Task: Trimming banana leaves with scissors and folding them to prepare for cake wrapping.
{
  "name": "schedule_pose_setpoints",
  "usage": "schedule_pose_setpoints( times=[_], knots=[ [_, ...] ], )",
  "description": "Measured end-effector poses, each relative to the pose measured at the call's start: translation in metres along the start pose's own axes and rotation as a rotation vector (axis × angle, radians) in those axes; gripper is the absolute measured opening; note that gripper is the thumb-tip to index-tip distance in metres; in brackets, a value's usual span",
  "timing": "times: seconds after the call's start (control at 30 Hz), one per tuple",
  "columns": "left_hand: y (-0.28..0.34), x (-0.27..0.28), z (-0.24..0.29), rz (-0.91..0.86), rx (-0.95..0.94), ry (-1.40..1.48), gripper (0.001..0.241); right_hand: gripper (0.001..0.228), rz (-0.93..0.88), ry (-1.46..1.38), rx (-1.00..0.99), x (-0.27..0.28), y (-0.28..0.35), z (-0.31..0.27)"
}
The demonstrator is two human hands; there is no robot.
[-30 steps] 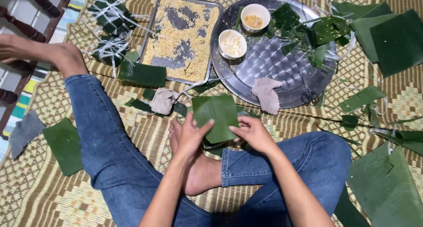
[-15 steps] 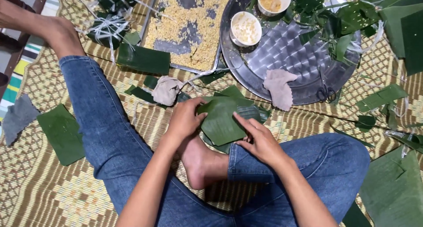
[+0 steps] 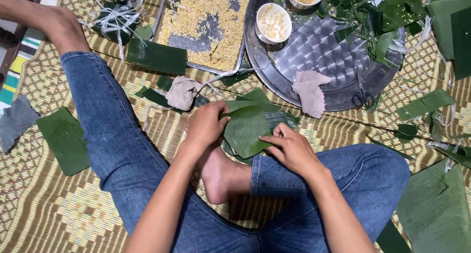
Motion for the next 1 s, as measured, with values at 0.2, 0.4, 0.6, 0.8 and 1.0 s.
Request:
schedule_pose_setpoints(
  times=[0.2,0.4,0.6,0.8,1.0],
  knots=[
    [-0.002,-0.002,0.006,-0.022,0.023,-0.067,0.020,0.037,0.015,0.016,0.038,-0.002,-0.007,0.003],
    [-0.002,0.003,0.017,-0.052,-0.010,-0.096,0.022,0.042,0.190,0.249,0.306,0.013,-0.002,-0.028],
    [-0.011,0.001,0.016,-0.022,-0.036,-0.129,0.020,0.033,0.144,0.349,0.402,-0.006,-0.012,-0.020],
    [-0.013,0.000,0.021,0.072,-0.153,-0.251,0.037,0.024,0.110,0.432,0.468,-0.011,-0.029,-0.020],
    [-0.034,-0.016,0.020,0.152,-0.193,-0.421,0.041,0.024,0.094,0.481,0.531,-0.003,-0.036,-0.018]
  ],
)
Point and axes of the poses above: each hand's wrist, its own y-axis away from the middle knuckle, its own x-axis out of the back of the hand, z = x × y, the point moved 7 cm from there along -y, towards the middle knuckle, and after that the axes turned 15 degrees about -z, right-handed, at the moved point
